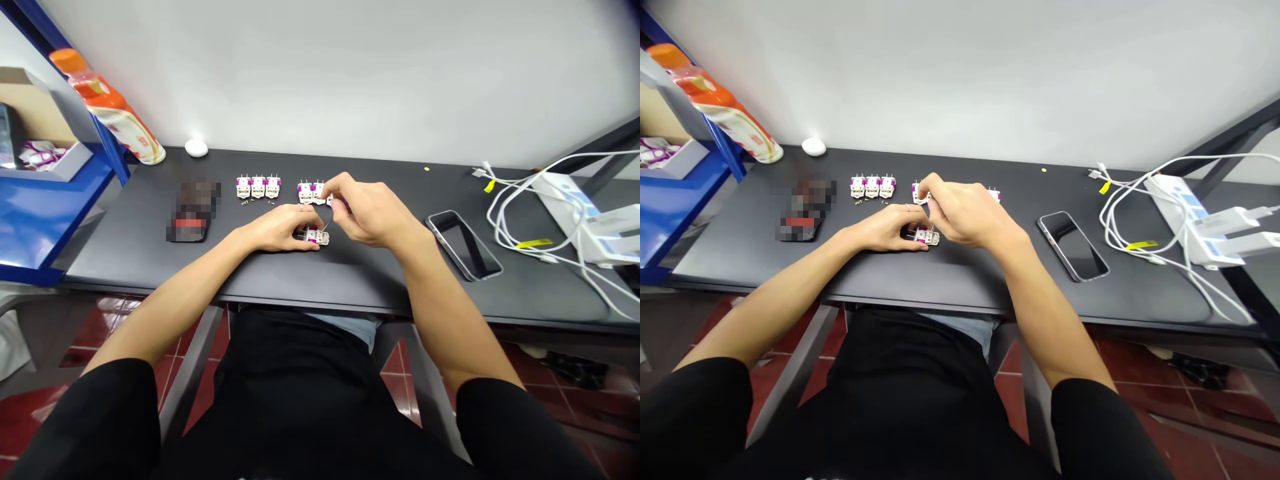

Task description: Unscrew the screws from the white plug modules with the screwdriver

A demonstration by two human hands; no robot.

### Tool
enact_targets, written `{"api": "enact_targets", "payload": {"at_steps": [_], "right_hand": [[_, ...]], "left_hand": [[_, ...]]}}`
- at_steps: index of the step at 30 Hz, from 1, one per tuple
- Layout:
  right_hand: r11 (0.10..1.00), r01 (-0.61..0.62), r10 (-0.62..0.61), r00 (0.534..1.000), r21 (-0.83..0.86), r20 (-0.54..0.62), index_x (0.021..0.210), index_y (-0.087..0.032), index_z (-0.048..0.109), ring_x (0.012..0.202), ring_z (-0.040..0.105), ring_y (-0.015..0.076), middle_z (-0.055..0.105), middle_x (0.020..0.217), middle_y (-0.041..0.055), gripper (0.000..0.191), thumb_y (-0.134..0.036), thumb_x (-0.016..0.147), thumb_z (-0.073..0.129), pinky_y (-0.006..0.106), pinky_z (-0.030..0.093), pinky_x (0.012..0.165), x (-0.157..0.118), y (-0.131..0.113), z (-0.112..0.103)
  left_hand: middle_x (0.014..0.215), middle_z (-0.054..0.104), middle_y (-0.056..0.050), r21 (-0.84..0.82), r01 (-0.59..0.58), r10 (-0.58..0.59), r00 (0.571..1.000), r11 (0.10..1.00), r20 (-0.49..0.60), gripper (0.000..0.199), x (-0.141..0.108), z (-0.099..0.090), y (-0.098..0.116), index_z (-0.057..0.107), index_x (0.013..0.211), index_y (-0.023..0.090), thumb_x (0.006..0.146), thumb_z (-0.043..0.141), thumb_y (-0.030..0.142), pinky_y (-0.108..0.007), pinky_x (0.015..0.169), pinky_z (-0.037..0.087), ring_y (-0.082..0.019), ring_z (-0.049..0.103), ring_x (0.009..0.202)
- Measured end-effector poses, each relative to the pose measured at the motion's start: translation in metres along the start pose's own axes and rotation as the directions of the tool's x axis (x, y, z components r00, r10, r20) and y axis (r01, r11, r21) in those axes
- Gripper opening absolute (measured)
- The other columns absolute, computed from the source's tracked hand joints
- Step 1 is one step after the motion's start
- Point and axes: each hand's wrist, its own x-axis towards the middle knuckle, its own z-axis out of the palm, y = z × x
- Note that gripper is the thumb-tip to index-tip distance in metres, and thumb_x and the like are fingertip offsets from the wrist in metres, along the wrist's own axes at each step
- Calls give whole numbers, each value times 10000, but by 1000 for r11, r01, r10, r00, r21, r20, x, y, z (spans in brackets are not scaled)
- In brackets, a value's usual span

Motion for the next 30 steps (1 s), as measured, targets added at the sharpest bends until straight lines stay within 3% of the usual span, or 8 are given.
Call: {"api": "enact_targets", "payload": {"at_steps": [4, 10, 16, 20, 23, 30], "right_hand": [[997, 32, -32, 999, 64, 7, 1306, -208, 636, 790, 731, 245, 829, 1033, 86, 314, -275, 1045, 474, 347, 443, 696, 0, 1, -2], [999, -34, 33, 999, 22, 33, 1271, -222, 638, 643, 641, 225, 757, 810, 25, 275, -313, 1116, 429, 343, 394, 648, 1, 0, -3], [996, 27, -28, 999, 87, 17, 1309, -219, 629, 799, 711, 241, 815, 1048, 82, 320, -240, 1025, 483, 351, 466, 710, 0, 1, -4], [999, -10, 8, 999, 44, 44, 1316, -215, 630, 669, 654, 229, 787, 875, 40, 299, -328, 1092, 467, 337, 417, 667, 0, 1, -4], [999, -44, 43, 998, 12, 44, 1315, -217, 632, 598, 607, 218, 737, 759, 3, 304, -292, 1109, 421, 337, 383, 646, 0, 0, -4], [996, 36, -37, 999, 75, 2, 1312, -213, 638, 790, 726, 240, 818, 1010, 76, 312, -253, 1048, 476, 346, 458, 707, 0, 1, -3]], "left_hand": [[1117, 764, -95, 4, 3, -3, 1000, 1000, 7, 333, 0, 0, 0, 761, 1179, 193, 1028, 794, 488, -337, 831, 501, -238, 678, 940], [1127, 770, -94, -4, 5, -5, 1000, 1000, 9, 346, -1, 0, -1, 766, 1203, 202, 1025, 793, 498, -344, 848, 519, -241, 682, 948], [1097, 763, -95, 10, 4, -4, 1000, 1000, 6, 324, 0, 0, 0, 768, 1172, 190, 1025, 799, 477, -338, 839, 504, -237, 683, 939], [1122, 766, -94, -2, -7, 7, 1000, 1000, 6, 341, 0, 0, -1, 767, 1206, 189, 1032, 791, 481, -340, 848, 509, -236, 680, 946], [1084, 764, -83, 2, -9, 9, 1000, 1000, -6, 325, 0, 1, -1, 766, 1181, 196, 1022, 805, 477, -335, 829, 503, -231, 672, 919], [1084, 760, -88, 12, -14, 14, 1000, 1000, -3, 336, 0, 1, -1, 770, 1176, 191, 1026, 808, 489, -329, 825, 500, -232, 676, 923]]}}
